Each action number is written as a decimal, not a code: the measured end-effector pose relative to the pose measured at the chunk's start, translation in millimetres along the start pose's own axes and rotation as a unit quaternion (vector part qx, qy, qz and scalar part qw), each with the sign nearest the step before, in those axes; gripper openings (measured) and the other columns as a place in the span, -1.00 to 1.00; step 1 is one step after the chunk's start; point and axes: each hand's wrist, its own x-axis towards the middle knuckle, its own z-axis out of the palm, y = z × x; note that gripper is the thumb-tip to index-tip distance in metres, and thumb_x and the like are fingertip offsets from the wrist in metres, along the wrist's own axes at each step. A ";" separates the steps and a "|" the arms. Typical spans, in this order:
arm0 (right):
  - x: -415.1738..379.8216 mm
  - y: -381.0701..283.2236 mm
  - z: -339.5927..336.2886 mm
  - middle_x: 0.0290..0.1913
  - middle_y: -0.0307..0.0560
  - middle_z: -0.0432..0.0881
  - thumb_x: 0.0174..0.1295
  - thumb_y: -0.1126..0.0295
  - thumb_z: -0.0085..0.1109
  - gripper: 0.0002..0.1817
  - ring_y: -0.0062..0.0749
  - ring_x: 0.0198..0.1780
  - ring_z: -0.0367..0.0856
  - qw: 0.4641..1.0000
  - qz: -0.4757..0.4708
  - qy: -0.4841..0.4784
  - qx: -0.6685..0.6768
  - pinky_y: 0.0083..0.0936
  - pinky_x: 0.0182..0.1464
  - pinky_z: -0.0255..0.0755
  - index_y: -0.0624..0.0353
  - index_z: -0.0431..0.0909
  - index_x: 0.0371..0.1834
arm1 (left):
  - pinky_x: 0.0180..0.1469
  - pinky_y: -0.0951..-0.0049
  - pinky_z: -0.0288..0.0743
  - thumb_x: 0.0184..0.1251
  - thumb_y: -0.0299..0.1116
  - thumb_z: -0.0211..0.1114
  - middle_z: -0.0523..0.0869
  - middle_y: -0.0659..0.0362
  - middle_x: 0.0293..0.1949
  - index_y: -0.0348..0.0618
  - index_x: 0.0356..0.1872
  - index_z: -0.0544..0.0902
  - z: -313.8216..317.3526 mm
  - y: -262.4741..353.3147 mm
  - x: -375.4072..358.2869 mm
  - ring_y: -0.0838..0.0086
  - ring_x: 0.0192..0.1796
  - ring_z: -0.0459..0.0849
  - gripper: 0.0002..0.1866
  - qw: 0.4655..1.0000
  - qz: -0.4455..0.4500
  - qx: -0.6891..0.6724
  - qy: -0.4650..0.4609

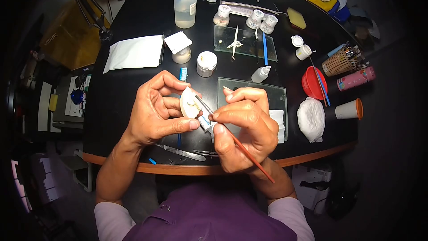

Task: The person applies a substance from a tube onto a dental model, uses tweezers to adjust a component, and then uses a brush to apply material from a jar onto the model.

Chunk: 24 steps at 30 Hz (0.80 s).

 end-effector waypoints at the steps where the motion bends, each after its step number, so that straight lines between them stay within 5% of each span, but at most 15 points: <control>1: 0.5 -0.5 0.2 -0.36 -0.10 0.77 -0.02 0.55 0.30 -0.79 -0.19 -0.06 0.58 1.000 0.001 -0.003 0.000 -0.04 0.20 0.64 0.23 0.73 -0.26 | 0.11 0.26 0.87 0.05 -0.71 0.67 0.73 -0.20 0.09 -0.38 0.09 0.49 -0.5 0.7 0.1 0.15 0.08 0.88 -0.38 1.000 -0.002 0.001 0.000; 24: 1.0 -2.4 -2.8 -0.42 -0.10 0.73 -0.11 0.56 0.26 -0.78 -0.16 -0.08 0.58 1.000 -0.010 -0.017 0.006 0.00 0.23 0.67 0.21 0.72 -0.32 | 0.14 0.28 0.84 0.03 -0.70 0.69 0.75 -0.16 0.04 -0.39 0.13 0.50 -2.2 -1.6 -0.4 0.26 0.08 0.87 -0.35 1.000 0.003 -0.002 -0.007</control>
